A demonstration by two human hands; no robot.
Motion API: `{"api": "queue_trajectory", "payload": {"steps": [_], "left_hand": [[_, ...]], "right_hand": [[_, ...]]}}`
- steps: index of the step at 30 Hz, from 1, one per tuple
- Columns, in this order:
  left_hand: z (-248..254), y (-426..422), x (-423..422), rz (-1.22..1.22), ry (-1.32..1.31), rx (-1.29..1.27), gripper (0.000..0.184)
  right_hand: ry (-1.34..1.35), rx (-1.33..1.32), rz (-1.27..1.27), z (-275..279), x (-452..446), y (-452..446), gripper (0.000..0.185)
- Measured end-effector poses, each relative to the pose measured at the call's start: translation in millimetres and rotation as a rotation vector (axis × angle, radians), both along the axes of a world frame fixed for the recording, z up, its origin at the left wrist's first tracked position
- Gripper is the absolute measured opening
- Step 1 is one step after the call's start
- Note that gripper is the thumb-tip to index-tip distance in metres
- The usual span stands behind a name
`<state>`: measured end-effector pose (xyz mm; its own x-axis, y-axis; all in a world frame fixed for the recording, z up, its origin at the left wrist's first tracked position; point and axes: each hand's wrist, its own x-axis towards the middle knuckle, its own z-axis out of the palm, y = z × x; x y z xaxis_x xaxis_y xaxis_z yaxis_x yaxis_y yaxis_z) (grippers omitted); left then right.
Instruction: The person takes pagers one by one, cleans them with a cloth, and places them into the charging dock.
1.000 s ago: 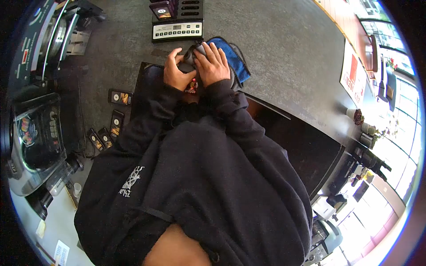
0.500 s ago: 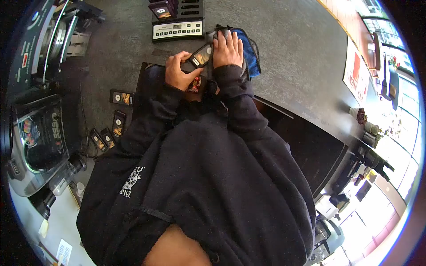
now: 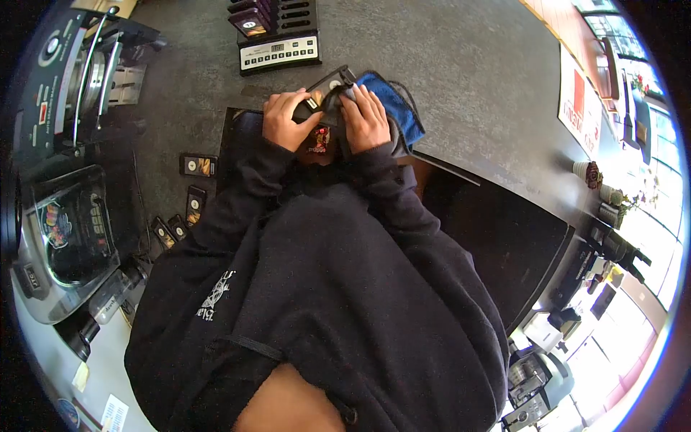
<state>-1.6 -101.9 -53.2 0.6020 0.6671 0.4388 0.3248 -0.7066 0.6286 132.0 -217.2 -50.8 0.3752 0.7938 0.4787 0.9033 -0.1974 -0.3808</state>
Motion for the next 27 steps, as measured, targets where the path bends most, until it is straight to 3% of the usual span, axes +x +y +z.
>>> {"api": "queue_trajectory", "payload": {"steps": [4, 6, 10, 20, 27], "left_hand": [[7.5, -3.9, -2.8, -0.088, 0.068, 0.066, 0.033], [12.5, -9.9, -0.2, -0.132, 0.059, 0.011, 0.031], [19.8, -19.5, 6.2, -0.187, 0.044, -0.047, 0.028], [17.7, -13.1, 14.5, -0.125, -0.045, -0.173, 0.022], [5.3, 0.1, 16.7, 0.034, 0.07, -0.188, 0.019]], "right_hand": [[0.164, 0.116, -0.054, 7.6, -1.7, -9.0, 0.019], [0.349, 0.153, -0.18, 19.6, -1.5, -11.4, 0.018], [0.442, 0.201, -0.261, 27.5, 6.2, -8.6, 0.018], [0.392, 0.233, -0.21, 21.6, 22.3, 26.7, 0.02], [0.272, 0.16, -0.127, 2.5, 20.5, 44.3, 0.023]]}}
